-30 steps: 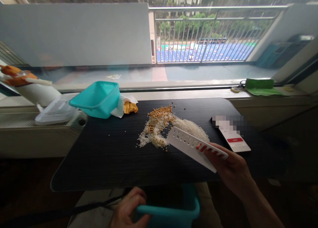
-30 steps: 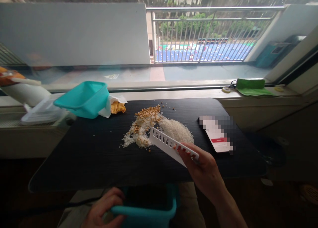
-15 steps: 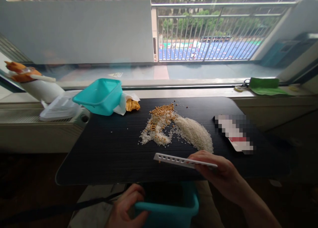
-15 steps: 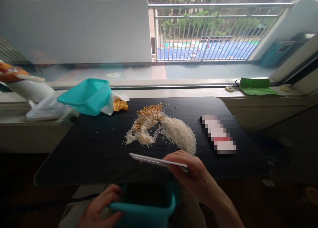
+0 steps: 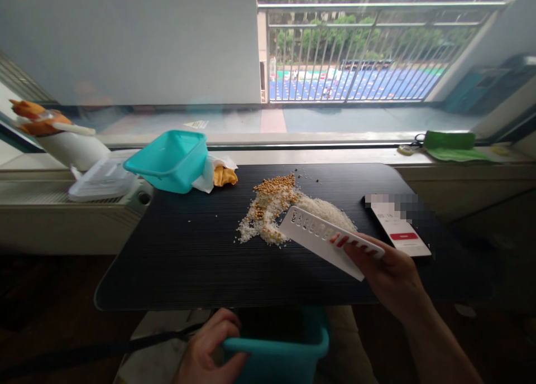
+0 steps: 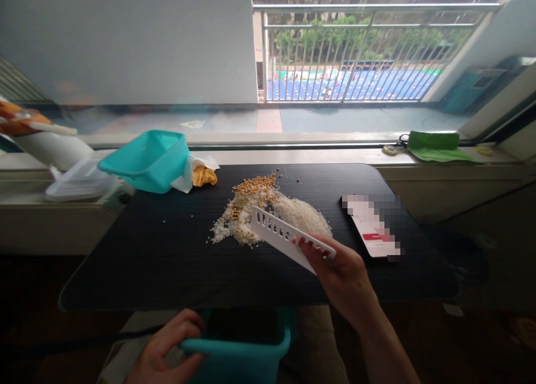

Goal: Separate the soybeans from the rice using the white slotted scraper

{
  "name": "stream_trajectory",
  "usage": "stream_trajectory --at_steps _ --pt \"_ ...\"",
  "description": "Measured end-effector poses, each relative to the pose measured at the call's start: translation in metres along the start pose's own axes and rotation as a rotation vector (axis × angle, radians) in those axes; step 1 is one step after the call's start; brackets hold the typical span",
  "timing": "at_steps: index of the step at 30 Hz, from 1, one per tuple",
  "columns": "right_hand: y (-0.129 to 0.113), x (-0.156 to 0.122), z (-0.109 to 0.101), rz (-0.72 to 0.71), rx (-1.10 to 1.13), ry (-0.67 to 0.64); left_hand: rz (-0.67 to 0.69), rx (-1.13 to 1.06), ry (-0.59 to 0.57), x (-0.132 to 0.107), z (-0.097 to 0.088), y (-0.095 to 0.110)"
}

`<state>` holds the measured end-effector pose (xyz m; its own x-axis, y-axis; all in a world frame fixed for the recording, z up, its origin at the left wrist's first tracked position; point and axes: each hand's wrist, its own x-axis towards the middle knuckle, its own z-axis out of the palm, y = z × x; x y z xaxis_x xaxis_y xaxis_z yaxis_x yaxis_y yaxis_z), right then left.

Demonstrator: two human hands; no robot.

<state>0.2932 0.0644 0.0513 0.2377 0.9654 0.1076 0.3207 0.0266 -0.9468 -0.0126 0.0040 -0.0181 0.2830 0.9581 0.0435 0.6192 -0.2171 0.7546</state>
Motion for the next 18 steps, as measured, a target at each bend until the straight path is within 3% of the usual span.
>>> stream_trajectory --at_steps 8,18 --pt "0.008 0.005 0.005 -0.008 0.002 -0.087 -0.033 0.013 -0.018 -0.002 -0.001 -0.002" --pt "0.000 -0.003 -0.004 0.052 0.019 -0.091 0.004 -0.016 0.013 0.001 0.000 0.001"
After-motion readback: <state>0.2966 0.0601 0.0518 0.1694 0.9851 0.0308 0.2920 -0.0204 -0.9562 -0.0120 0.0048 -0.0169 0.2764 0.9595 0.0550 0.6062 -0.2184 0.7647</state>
